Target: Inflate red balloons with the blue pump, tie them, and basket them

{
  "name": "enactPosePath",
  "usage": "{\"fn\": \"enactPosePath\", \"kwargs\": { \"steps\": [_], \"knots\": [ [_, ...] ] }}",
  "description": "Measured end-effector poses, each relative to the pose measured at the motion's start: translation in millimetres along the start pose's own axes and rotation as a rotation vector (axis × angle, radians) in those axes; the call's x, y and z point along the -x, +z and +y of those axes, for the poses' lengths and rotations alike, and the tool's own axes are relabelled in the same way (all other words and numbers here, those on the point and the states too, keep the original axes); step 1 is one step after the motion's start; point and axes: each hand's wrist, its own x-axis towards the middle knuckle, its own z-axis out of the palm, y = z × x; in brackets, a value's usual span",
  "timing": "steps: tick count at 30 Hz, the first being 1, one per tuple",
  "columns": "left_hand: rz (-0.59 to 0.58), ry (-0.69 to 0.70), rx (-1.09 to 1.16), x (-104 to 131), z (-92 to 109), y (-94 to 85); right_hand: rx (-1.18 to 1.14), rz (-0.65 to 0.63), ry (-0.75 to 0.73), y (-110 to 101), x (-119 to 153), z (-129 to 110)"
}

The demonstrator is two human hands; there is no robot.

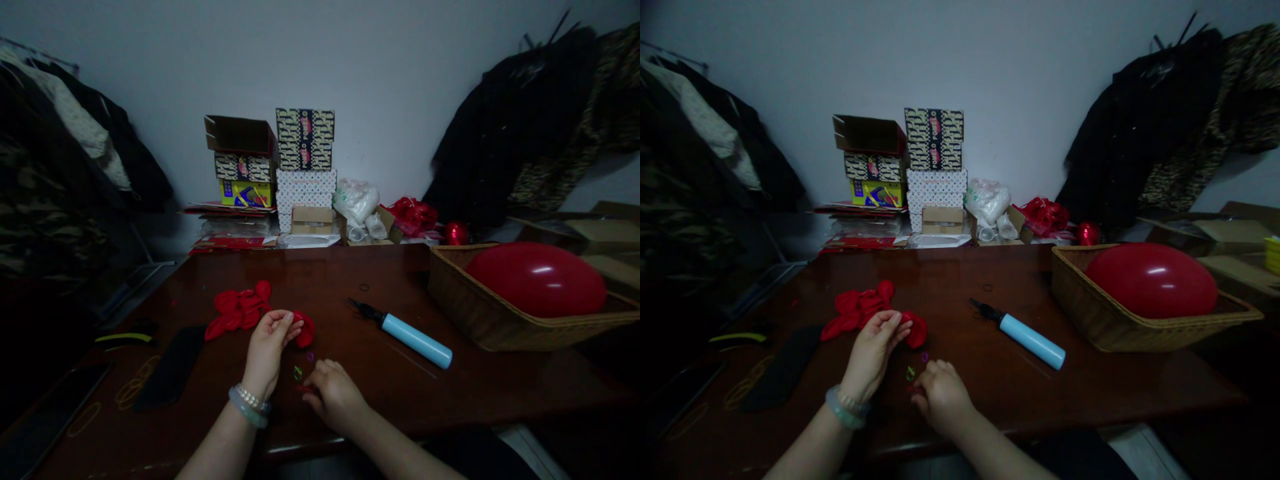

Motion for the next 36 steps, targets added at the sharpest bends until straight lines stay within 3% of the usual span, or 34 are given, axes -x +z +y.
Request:
{"fn": "enactPosePath", "kwargs": {
  "steps": [7,10,14,16,18,21,27,32,36],
  "knots": [
    [0.037,-0.010,0.029,-1,-1,-3.6,0.100,0.105,0.096,0,-27,17],
    [0.035,-0.002,0.030,-3,-1,-4.4,0.084,0.107,0.053,-4,-27,15],
    [0.049,0.005,0.031,-7,-1,-7.1,0.019,-0.026,-0.171,-1,-9,-8],
    [0.064,0.007,0.039,-8,-1,-8.8,-0.022,-0.156,-0.333,3,2,-18],
    [0.071,0.010,0.045,-8,0,-10.3,-0.027,-0.215,-0.331,5,7,-20],
    [0.070,0.019,0.047,-7,2,-12.1,0.006,-0.204,-0.201,6,4,-10],
    [0.050,0.007,0.048,-6,2,-11.0,0.084,-0.054,-0.067,-9,-14,12],
    [0.022,-0.044,0.011,-1,-1,-2.7,-0.049,0.342,-0.053,-29,-17,12],
    [-0.044,-0.072,-0.011,8,-6,6.5,-0.089,0.454,-0.035,-49,-14,4]
  ]
}}
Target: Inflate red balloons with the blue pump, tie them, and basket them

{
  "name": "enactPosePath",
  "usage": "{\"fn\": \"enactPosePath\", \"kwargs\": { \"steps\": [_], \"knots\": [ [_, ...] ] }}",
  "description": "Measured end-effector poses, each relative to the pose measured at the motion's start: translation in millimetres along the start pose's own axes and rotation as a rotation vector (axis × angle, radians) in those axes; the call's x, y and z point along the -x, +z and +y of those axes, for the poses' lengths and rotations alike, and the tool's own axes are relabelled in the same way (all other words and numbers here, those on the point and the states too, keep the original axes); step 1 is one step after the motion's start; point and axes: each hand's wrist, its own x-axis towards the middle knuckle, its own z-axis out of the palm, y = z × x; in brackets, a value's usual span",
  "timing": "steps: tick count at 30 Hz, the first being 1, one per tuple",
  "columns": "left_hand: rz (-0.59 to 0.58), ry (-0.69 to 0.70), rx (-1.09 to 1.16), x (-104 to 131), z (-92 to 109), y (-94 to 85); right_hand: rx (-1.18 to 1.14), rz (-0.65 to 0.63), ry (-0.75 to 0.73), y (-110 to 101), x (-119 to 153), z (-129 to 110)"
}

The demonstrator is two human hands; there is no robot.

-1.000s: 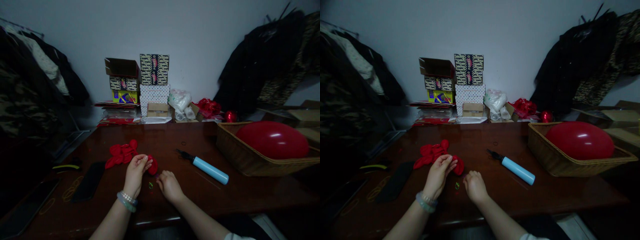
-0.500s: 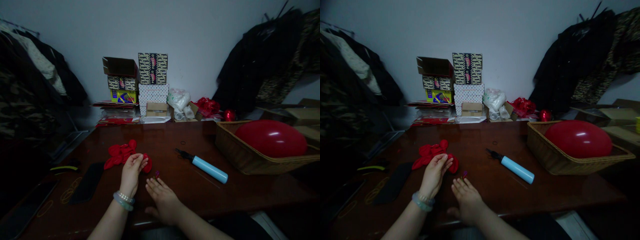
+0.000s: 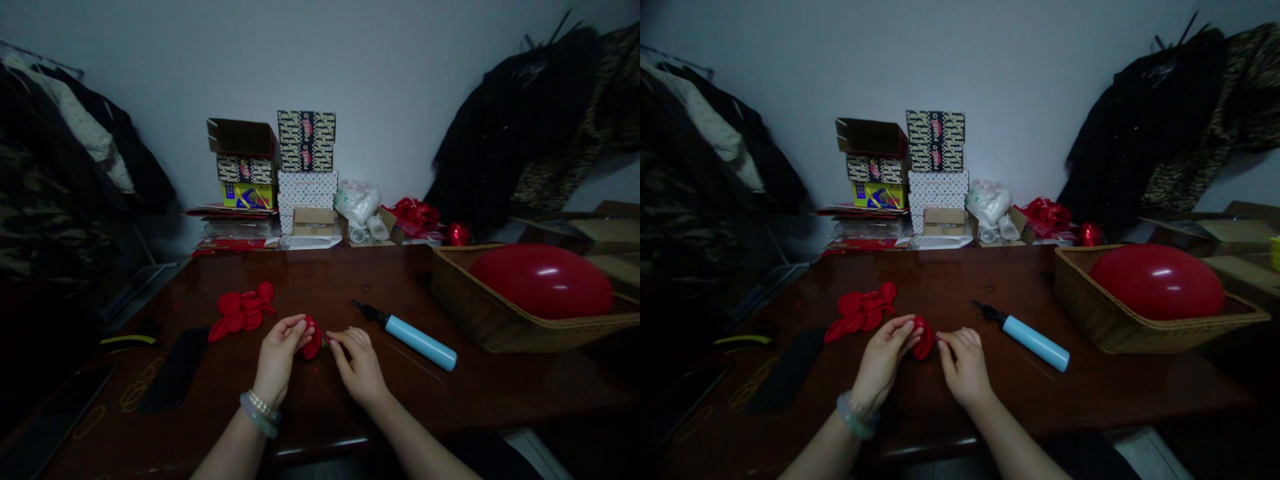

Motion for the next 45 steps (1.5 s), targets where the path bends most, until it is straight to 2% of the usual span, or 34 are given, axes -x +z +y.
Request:
{"fn": "enactPosePath", "kwargs": {
  "steps": [6,11,14,16,18,20,21,24,26,30,33,35,37,40,43,45],
  "knots": [
    [-0.126,0.007,-0.073,18,-11,16.2,-0.081,0.115,-0.005,-18,-4,-22],
    [-0.153,0.044,-0.126,22,-9,22.9,-0.108,0.138,0.075,-24,-9,-17],
    [-0.121,0.068,-0.181,22,-5,22.8,-0.254,0.166,0.151,-28,-14,-13],
    [-0.168,0.004,-0.238,23,-5,22.4,-0.354,0.169,0.208,-30,-16,-13],
    [-0.283,-0.151,-0.236,24,-8,22.9,-0.384,0.148,0.235,-30,-15,-16],
    [-0.379,-0.306,-0.118,24,-12,24.7,-0.356,0.122,0.223,-27,-13,-20],
    [-0.390,-0.356,-0.024,24,-14,25.9,-0.329,0.108,0.204,-25,-11,-21],
    [-0.311,-0.389,0.272,21,-17,29.1,-0.245,0.062,0.139,-18,-5,-24],
    [-0.250,-0.366,0.371,18,-17,29.8,-0.208,0.030,0.131,-15,-2,-23],
    [-0.229,-0.353,0.366,14,-14,28.4,-0.167,-0.070,0.111,-14,-3,-21],
    [-0.172,-0.360,0.400,11,-13,25.3,-0.100,-0.175,0.061,-24,-7,-20],
    [-0.143,-0.364,0.447,8,-12,21.1,-0.003,-0.236,0.052,-35,-10,-13],
    [-0.128,-0.349,0.491,3,-9,15.1,0.144,-0.296,0.090,-49,-13,4],
    [-0.090,-0.296,0.550,-4,-5,6.0,0.502,-0.367,0.328,-72,-15,44],
    [-0.042,-0.230,0.630,-10,-1,1.9,0.642,-0.318,0.524,-88,-13,86],
    [-0.005,-0.202,0.677,-12,0,2.3,0.693,-0.308,0.621,-93,-9,105]
  ]
}}
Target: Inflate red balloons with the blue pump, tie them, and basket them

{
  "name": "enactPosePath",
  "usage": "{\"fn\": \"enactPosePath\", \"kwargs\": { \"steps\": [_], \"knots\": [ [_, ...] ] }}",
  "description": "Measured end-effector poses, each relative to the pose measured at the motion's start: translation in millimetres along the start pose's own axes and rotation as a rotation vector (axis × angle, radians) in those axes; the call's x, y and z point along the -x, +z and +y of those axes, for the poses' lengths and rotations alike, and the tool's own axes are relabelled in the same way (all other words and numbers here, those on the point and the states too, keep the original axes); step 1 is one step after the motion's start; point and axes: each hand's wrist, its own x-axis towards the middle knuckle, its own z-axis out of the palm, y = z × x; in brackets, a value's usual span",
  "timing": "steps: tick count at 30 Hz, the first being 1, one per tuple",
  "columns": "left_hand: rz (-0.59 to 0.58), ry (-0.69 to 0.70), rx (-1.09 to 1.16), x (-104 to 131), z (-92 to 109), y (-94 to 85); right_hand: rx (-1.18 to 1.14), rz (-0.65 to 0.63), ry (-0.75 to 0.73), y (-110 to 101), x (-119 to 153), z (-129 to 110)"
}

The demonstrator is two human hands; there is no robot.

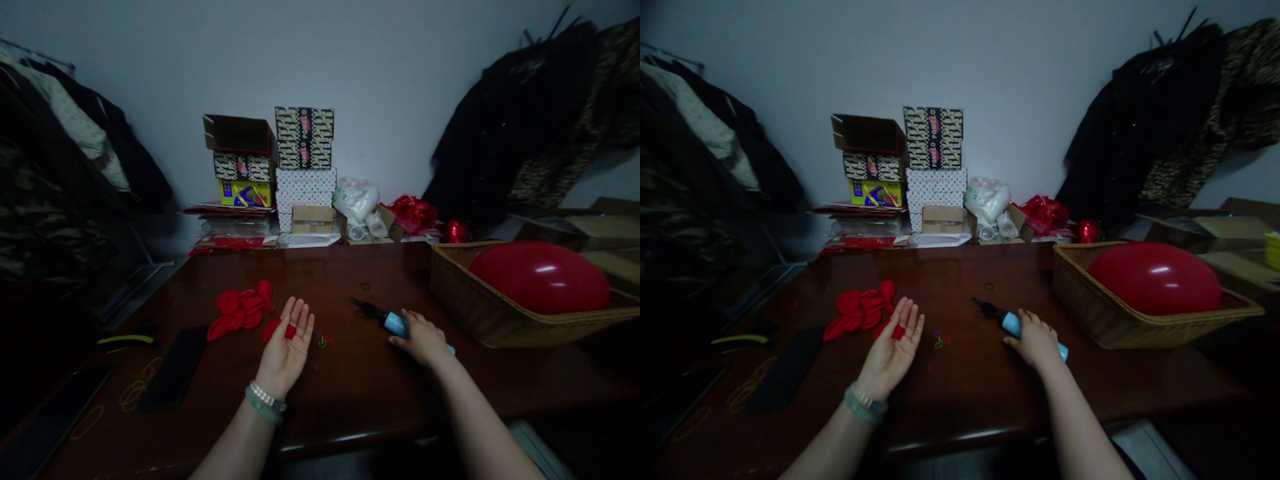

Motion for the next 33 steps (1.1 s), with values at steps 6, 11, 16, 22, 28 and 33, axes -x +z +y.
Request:
{"fn": "enactPosePath", "kwargs": {
  "steps": [6,11,16,22,28,33],
  "knots": [
    [0.029,0.003,0.071,0,2,-0.1,0.034,0.015,0.081,13,-2,5],
    [-0.005,0.016,0.105,-1,15,-7.8,-0.069,0.060,-0.074,3,9,-11],
    [-0.038,0.031,0.123,-5,27,-12.6,-0.341,0.042,-0.504,-10,33,-42],
    [-0.056,0.056,0.112,-10,28,-15.4,-0.463,-0.024,-0.693,-11,53,-66],
    [-0.055,0.058,0.122,-14,24,-16.8,-0.424,-0.040,-0.685,-12,54,-67],
    [-0.011,0.059,0.084,-12,20,-14.8,-0.416,-0.044,-0.677,-16,56,-69]
  ]
}}
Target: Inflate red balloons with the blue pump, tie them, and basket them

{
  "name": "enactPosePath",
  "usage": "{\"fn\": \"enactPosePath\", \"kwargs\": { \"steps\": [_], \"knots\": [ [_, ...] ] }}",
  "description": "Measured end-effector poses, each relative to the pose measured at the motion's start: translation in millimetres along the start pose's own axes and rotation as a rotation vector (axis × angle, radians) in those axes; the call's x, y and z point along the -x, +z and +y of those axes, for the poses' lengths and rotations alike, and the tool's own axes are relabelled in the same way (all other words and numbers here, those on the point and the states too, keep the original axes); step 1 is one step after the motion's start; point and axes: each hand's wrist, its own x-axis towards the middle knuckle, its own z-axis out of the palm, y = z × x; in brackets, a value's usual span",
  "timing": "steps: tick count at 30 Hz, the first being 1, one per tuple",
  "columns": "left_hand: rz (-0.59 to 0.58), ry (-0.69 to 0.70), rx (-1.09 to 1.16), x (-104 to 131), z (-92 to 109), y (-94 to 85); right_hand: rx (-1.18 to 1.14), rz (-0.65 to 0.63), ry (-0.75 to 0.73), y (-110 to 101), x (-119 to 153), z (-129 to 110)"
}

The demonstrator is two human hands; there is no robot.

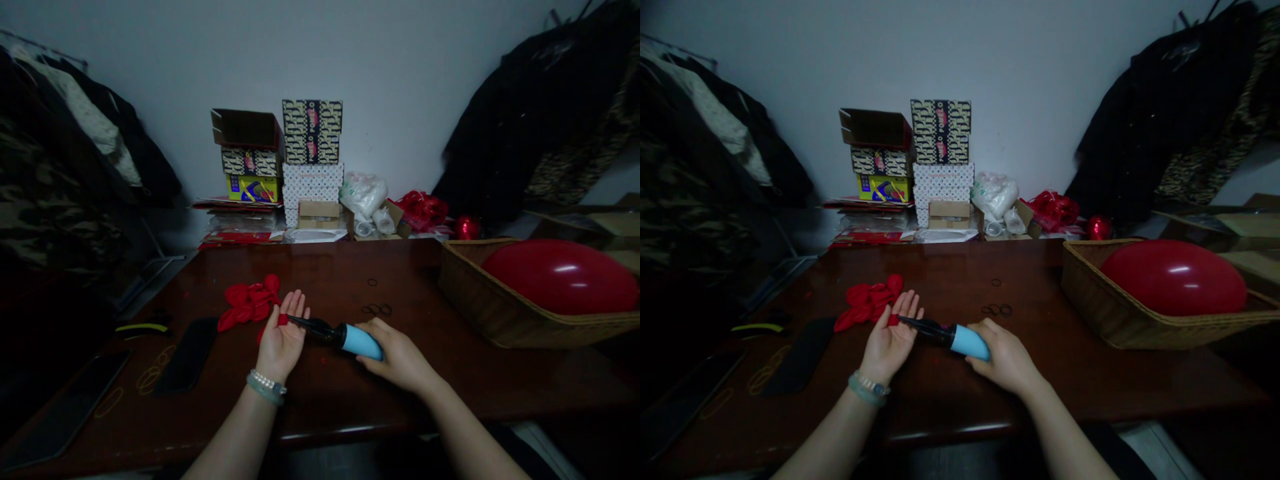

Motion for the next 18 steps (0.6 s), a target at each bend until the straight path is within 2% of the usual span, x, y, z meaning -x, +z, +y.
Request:
{"fn": "enactPosePath", "kwargs": {
  "steps": [10,18],
  "knots": [
    [0.026,0.027,-0.150,0,-7,0.3,0.015,-0.020,0.003,5,-1,3],
    [0.004,0.045,-0.286,0,-13,-4.4,0.033,-0.026,0.001,5,0,0]
  ]
}}
